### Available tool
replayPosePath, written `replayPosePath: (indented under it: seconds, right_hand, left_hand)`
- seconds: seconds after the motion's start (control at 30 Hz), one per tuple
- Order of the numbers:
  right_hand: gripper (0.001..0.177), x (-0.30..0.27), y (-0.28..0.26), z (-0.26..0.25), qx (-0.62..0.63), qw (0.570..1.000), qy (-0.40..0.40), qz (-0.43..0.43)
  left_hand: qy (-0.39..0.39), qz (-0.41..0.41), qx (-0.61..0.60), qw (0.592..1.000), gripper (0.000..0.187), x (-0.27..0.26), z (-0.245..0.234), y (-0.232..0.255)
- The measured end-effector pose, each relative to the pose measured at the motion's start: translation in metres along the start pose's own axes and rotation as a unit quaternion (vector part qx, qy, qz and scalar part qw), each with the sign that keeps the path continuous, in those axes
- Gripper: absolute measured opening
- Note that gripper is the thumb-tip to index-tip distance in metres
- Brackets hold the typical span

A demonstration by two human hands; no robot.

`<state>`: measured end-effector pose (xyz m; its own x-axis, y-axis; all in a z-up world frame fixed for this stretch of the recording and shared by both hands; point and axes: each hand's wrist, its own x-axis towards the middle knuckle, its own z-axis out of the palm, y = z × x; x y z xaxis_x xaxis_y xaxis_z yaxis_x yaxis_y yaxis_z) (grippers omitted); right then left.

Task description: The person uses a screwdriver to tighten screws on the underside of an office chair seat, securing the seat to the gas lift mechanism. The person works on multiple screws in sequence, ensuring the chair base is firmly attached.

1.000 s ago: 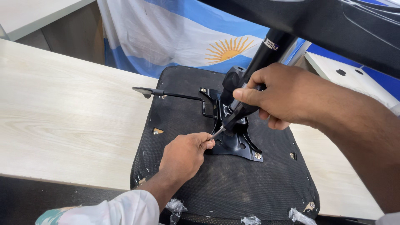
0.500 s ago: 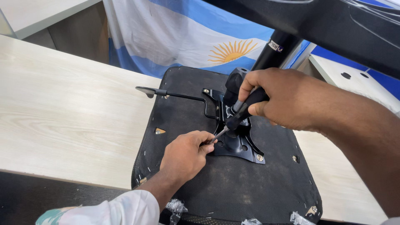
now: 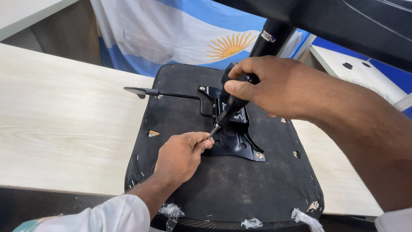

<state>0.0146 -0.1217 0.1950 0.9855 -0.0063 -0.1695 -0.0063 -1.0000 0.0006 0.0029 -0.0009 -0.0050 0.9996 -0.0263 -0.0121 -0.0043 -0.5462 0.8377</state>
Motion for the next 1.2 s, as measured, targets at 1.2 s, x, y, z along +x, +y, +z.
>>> replayPosePath:
  seconds: [1.2]
  right_hand:
    - [0.006,0.005,0.004,0.011,0.028,0.958,-0.133,-0.253]
  left_hand:
    - [-0.021,0.098,-0.129,0.987,0.033,-0.02,-0.031,0.048]
